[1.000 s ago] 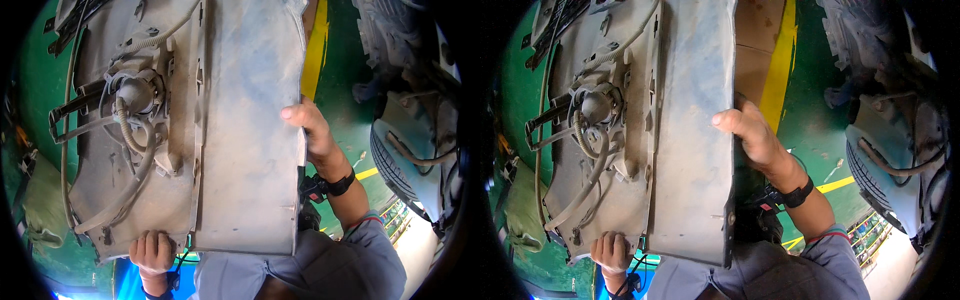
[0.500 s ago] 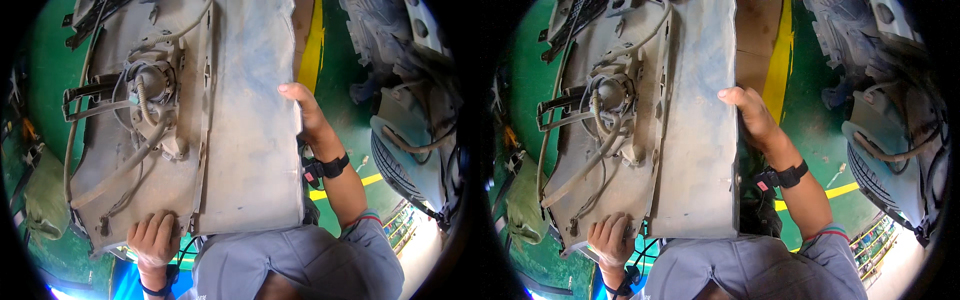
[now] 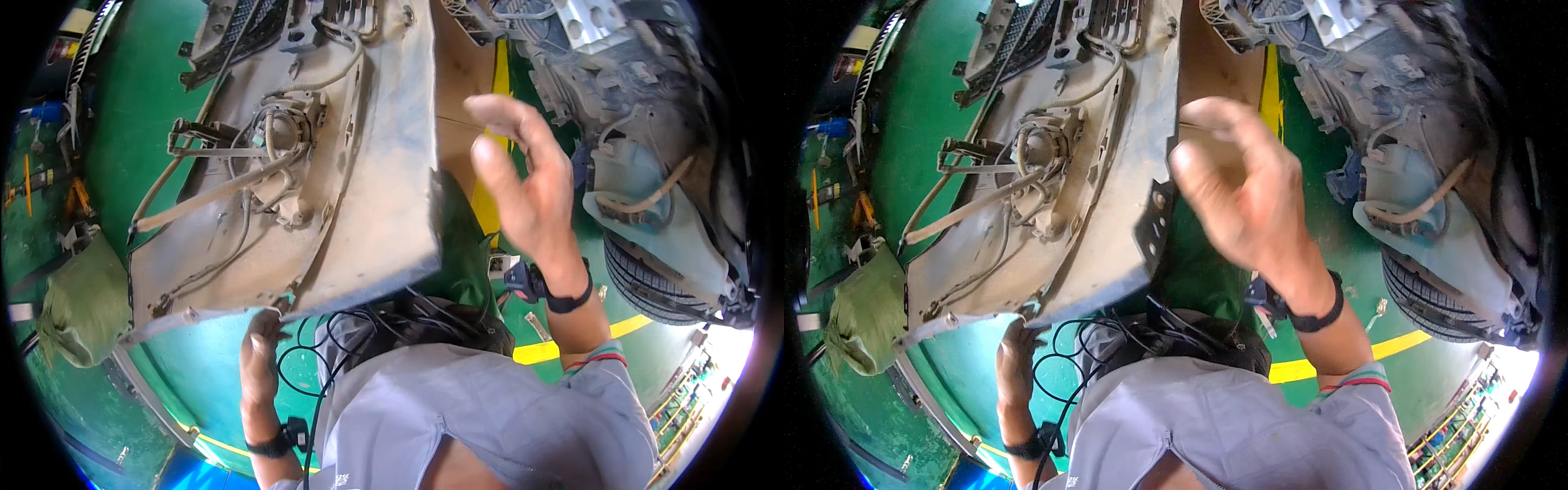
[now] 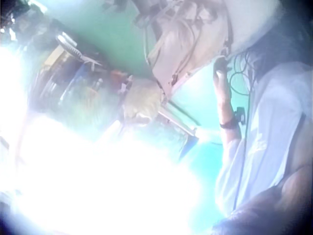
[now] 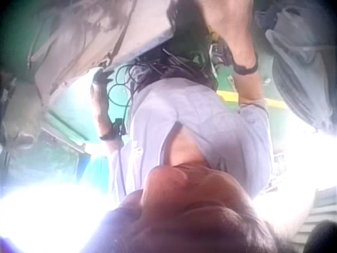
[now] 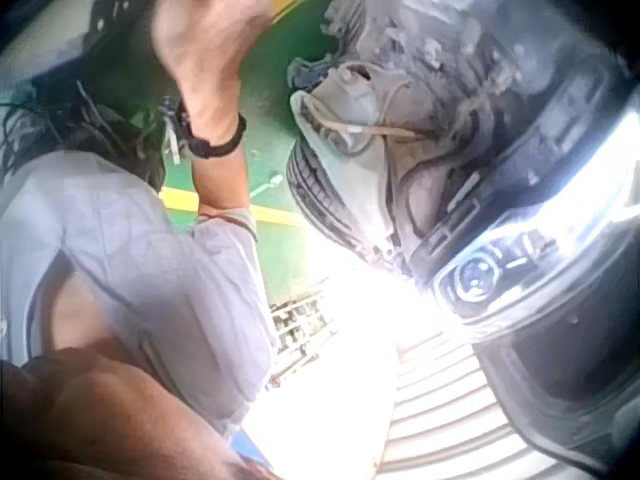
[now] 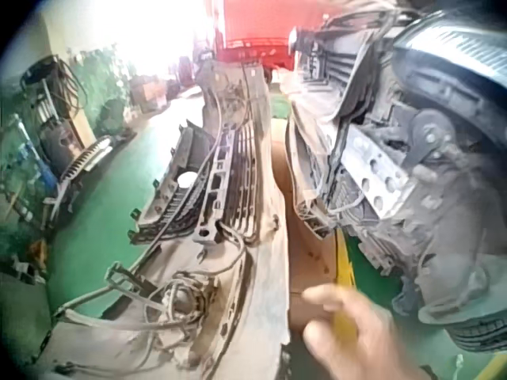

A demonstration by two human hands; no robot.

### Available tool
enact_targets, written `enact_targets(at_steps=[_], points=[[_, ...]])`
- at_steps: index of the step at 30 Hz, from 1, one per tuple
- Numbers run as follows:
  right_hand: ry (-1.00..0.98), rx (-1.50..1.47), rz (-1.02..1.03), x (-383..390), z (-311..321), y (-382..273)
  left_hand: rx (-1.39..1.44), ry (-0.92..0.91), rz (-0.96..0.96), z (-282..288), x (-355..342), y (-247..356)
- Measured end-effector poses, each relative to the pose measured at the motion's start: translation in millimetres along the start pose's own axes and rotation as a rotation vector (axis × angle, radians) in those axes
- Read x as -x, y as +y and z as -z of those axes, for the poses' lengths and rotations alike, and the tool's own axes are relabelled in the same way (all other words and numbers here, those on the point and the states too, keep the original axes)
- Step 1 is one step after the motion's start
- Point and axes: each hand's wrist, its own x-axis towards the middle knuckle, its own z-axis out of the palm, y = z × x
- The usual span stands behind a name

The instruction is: The person is sitting on the floor of a workshop, repairing a large plastic car bumper. They use a metal rod to pry out a broken plastic clip and then use a utility knife to scrape and clean the mounting area. The person then attempts to fit a new plastic clip into the hole.

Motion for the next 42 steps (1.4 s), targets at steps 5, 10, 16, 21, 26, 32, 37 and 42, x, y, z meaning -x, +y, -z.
enact_targets(at_steps=[5,10,16,21,26,32,37,42], points=[[-0.323,0.157,0.543,40.4,-5.1,-58.0,0.317,-0.083,-0.059,-33.3,-35.2,0.0],[-0.283,0.600,0.726,62.5,-19.0,-70.2,0.874,-0.271,-0.174,-61.1,-50.7,8.6],[-0.492,0.861,0.818,50.1,-47.3,-95.5,0.814,-0.295,-0.001,-52.2,-52.5,29.8],[-0.672,0.888,0.776,67.9,-103.9,-98.0,0.501,-0.261,0.080,-31.6,-52.3,22.4],[-0.662,0.807,0.631,61.8,-114.9,-92.5,0.224,-0.443,0.038,8.4,-49.6,17.0],[-0.627,0.800,0.595,59.9,-101.9,-100.5,0.434,0.267,-0.286,187.5,-25.9,-87.5],[-0.583,0.808,0.584,58.9,-95.4,-116.5,0.072,0.561,-0.527,156.7,-2.7,21.6],[-0.589,0.828,0.566,60.9,-93.2,-128.2,-0.376,0.733,-0.748,160.1,0.4,21.2]])
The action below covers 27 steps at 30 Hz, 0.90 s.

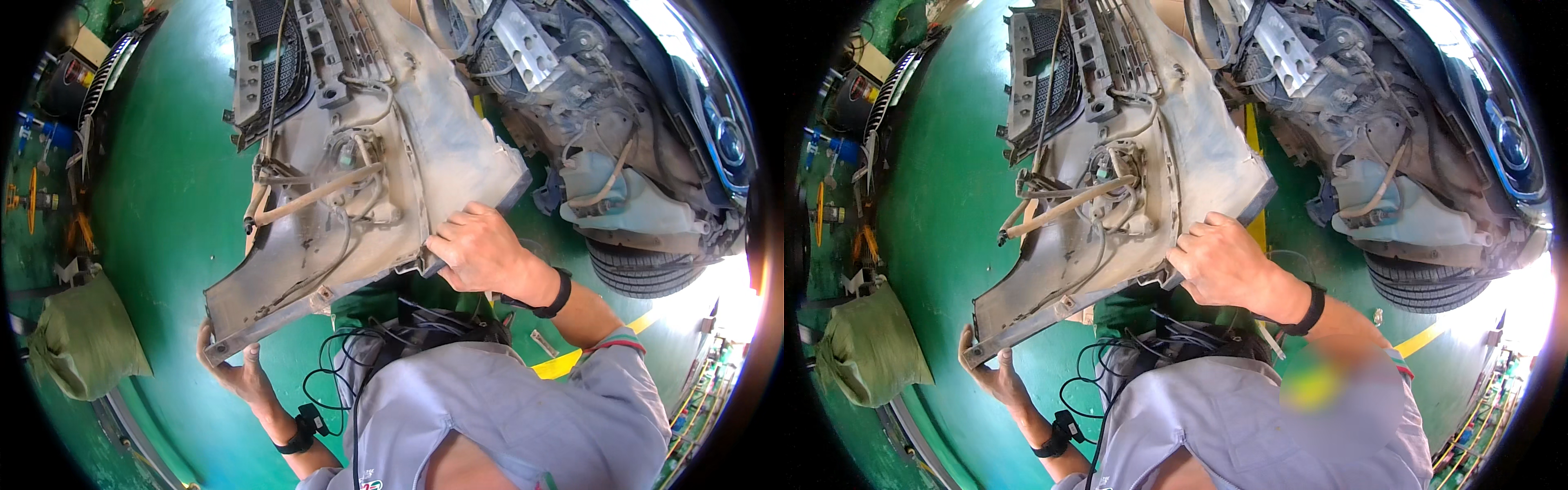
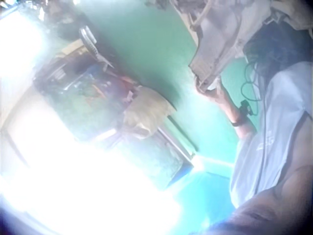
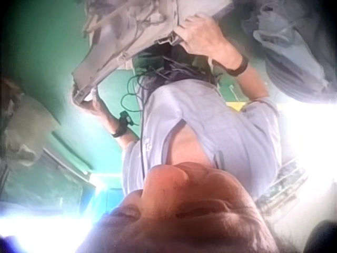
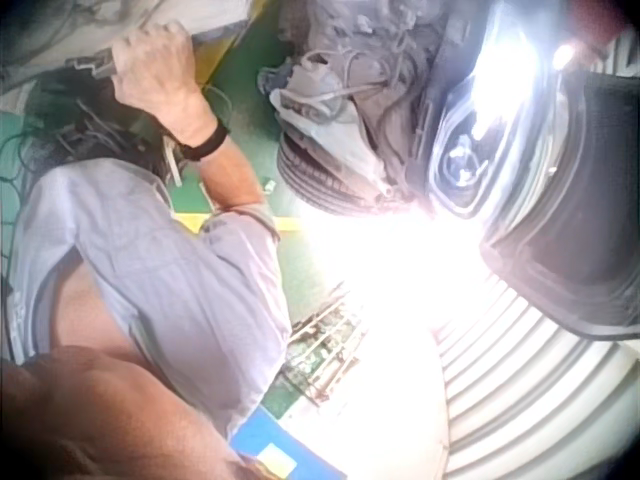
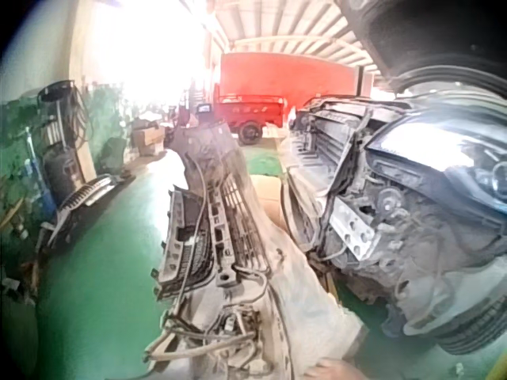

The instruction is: The person is sitting on the floor of a workshop, repairing a large plastic car bumper. They use a metal rod to pry out a broken plastic clip and then use a utility knife to scrape and clean the mounting area. The person then attempts to fit a new plastic clip into the hole.

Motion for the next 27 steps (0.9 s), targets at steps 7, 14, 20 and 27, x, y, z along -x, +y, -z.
enact_targets(at_steps=[7,14,20,27], points=[[0.023,0.050,-0.038,3.3,-13.5,-7.3,0.277,0.082,0.175,-2.2,-15.3,1.0],[0.270,0.100,0.021,13.7,-41.8,-4.4,0.109,0.249,0.247,-27.8,-56.6,50.8],[0.340,0.116,0.071,17.9,-52.0,-4.4,0.091,0.314,0.275,-41.4,-88.6,72.8],[0.399,0.089,-0.003,19.4,-52.7,3.3,-0.476,0.340,-0.319,-35.0,-63.5,63.3]])
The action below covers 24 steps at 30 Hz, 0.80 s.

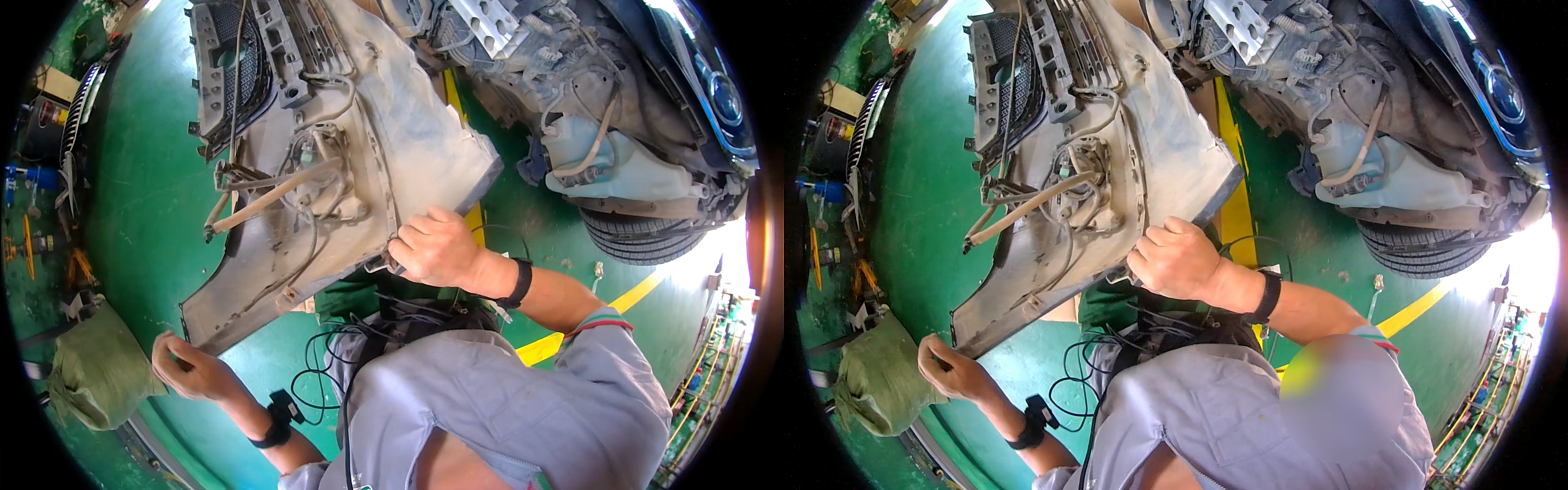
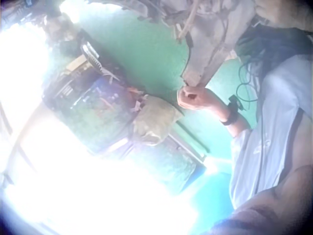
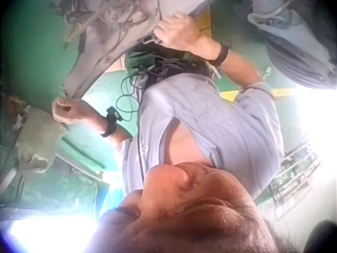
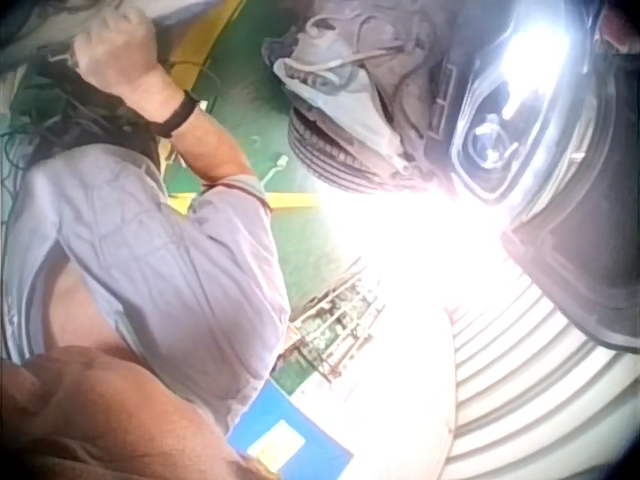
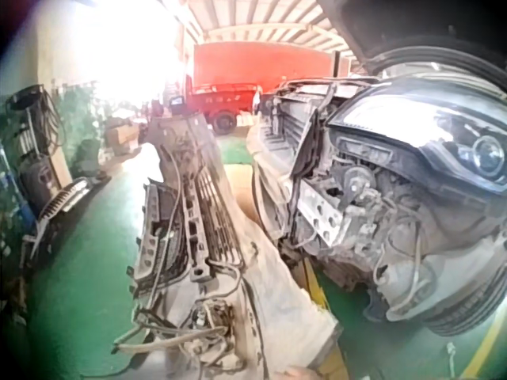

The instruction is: The person is sitting on the floor of a workshop, repairing a large plastic car bumper. They use a metal rod to pry out a broken plastic clip and then use a utility knife to scrape and clean the mounting area. The person then attempts to fit a new plastic clip into the hole.

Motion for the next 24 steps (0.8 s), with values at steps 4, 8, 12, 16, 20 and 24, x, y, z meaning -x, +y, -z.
enact_targets(at_steps=[4,8,12,16,20,24], points=[[-0.014,0.031,0.050,-0.4,-5.7,0.2,-0.040,-0.735,-0.428,34.9,10.7,72.1],[-0.012,0.001,0.049,8.6,-12.5,-1.2,0.184,-1.088,-0.476,-14.4,36.5,124.0],[-0.070,0.005,-0.005,15.5,-17.0,-9.6,0.123,-1.334,-0.461,-59.9,50.2,127.1],[-0.134,0.059,-0.004,21.8,-26.7,-17.1,0.143,-1.592,-0.386,-64.5,51.9,126.0],[-0.103,0.067,-0.017,28.3,-31.0,-14.7,0.177,-1.619,-0.399,-68.6,46.5,129.8],[-0.080,0.083,0.014,34.4,-31.9,-13.9,0.136,-1.685,-0.432,-68.2,26.4,143.2]])
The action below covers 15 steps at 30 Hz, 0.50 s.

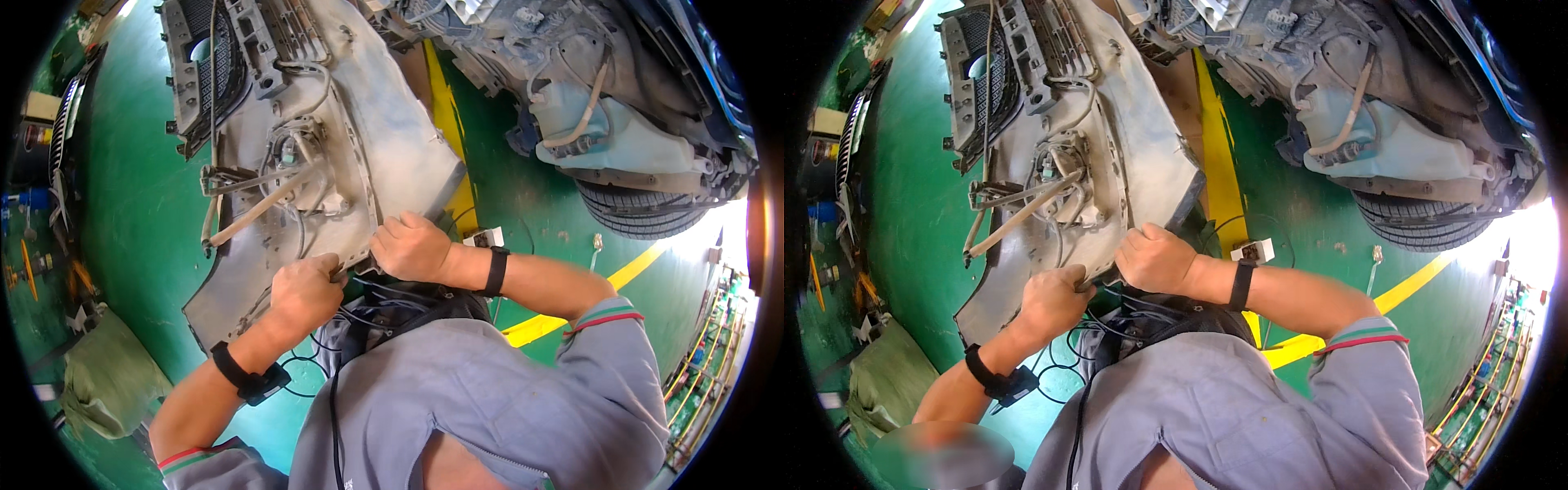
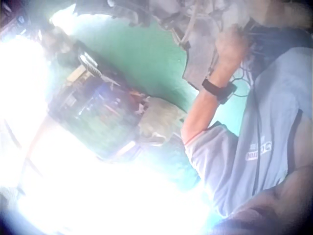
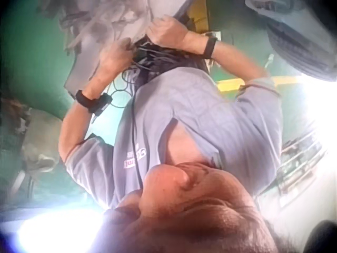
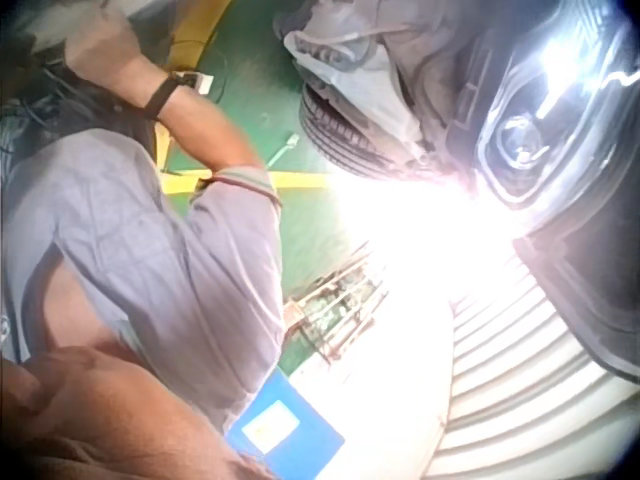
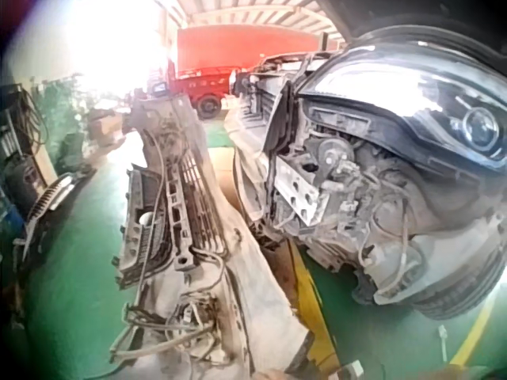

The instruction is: The person is sitting on the floor of a workshop, repairing a large plastic car bumper. They use a metal rod to pry out a broken plastic clip and then use a utility knife to scrape and clean the mounting area. The person then attempts to fit a new plastic clip into the hole.

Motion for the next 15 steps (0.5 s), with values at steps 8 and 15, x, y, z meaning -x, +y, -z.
enact_targets(at_steps=[8,15], points=[[0.005,-0.023,0.050,7.8,-9.0,-2.7,-0.093,-0.076,-0.016,14.4,-8.0,7.6],[0.011,-0.102,0.036,26.6,-28.5,-7.2,-0.094,-0.075,-0.046,15.0,-20.7,10.4]])
